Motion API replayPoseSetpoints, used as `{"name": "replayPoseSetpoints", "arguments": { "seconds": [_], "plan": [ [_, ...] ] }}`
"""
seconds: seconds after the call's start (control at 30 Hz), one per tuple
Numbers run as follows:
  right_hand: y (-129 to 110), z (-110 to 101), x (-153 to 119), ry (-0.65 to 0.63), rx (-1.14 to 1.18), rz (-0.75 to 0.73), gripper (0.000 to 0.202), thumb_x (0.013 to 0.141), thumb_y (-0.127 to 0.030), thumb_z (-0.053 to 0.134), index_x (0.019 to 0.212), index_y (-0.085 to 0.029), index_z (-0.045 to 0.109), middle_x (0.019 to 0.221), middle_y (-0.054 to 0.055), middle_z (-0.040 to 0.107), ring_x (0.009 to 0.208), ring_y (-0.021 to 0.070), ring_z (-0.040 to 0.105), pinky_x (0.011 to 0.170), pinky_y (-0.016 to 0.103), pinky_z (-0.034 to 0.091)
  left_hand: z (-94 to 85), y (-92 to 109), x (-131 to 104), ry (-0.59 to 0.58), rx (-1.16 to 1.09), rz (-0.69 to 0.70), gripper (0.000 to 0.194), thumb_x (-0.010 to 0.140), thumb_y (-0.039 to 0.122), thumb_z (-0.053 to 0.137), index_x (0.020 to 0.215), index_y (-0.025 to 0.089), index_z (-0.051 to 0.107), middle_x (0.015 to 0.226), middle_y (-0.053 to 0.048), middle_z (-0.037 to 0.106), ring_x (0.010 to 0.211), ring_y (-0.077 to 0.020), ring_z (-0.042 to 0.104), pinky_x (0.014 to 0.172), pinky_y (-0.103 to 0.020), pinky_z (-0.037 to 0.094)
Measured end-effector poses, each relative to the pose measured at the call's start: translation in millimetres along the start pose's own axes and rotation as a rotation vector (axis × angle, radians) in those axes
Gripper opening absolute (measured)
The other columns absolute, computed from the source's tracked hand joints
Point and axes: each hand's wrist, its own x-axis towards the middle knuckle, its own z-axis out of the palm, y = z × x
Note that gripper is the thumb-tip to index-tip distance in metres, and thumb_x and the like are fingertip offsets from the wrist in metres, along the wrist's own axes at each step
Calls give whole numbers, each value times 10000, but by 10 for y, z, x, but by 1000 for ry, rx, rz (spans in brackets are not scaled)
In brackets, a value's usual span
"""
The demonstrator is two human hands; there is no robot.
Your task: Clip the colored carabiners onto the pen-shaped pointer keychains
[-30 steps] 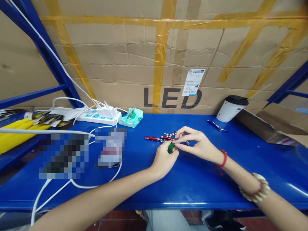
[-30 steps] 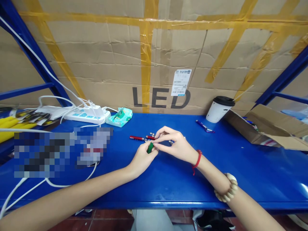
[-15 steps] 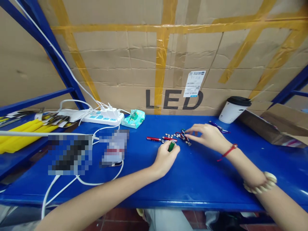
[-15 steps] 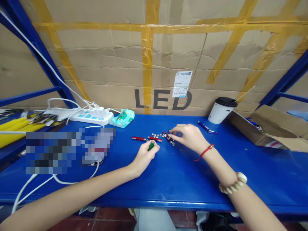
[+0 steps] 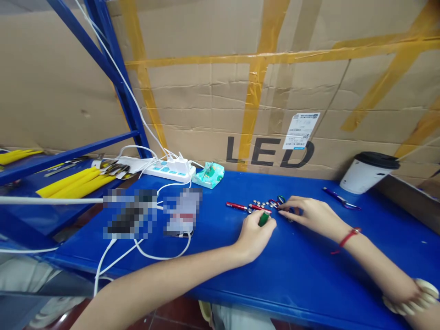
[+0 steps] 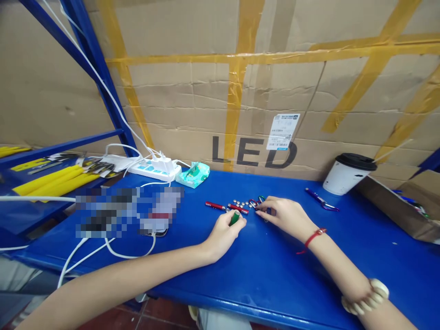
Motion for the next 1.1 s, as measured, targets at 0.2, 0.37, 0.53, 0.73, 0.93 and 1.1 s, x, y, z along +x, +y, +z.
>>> {"name": "replayPoseSetpoints", "arguments": {
  "seconds": [0.2,0.37,0.53,0.73,0.93,1.1],
  "plan": [
    [-12,33,2,-28,30,66,225,840,-404,515,839,-262,690,834,10,679,637,131,633,490,213,419,-5,1,-10,-17,11,23,241,737,188,484,559,185,322,544,55,332,543,-80,310,543,-230,252],
    [19,58,-5,-33,59,120,241,812,-449,541,809,-242,665,787,12,680,599,127,617,467,204,400,-6,-14,-12,-32,16,51,231,746,178,480,570,179,330,559,56,336,557,-75,308,548,-227,249],
    [24,68,4,-56,74,163,268,793,-486,544,816,-244,655,789,6,686,612,130,616,477,201,389,-4,-21,-10,-38,43,51,215,748,159,485,577,169,354,568,57,351,569,-71,316,558,-216,259],
    [8,57,10,-57,96,191,253,777,-476,555,819,-247,654,791,1,691,606,131,614,475,203,376,2,-34,-7,-42,48,63,230,751,156,488,570,168,346,567,56,343,573,-71,308,554,-215,256],
    [-8,27,15,-37,86,199,219,758,-455,584,797,-251,652,735,-13,681,583,124,606,466,198,355,-4,-29,-2,-38,62,67,239,754,167,488,566,170,341,566,54,339,577,-75,310,554,-218,258],
    [-27,1,21,0,100,193,284,759,-515,575,730,-247,666,698,-6,675,571,129,600,473,208,359,-15,-23,-12,-31,81,28,208,784,212,474,601,177,382,584,48,388,579,-83,365,581,-221,309]
  ]
}}
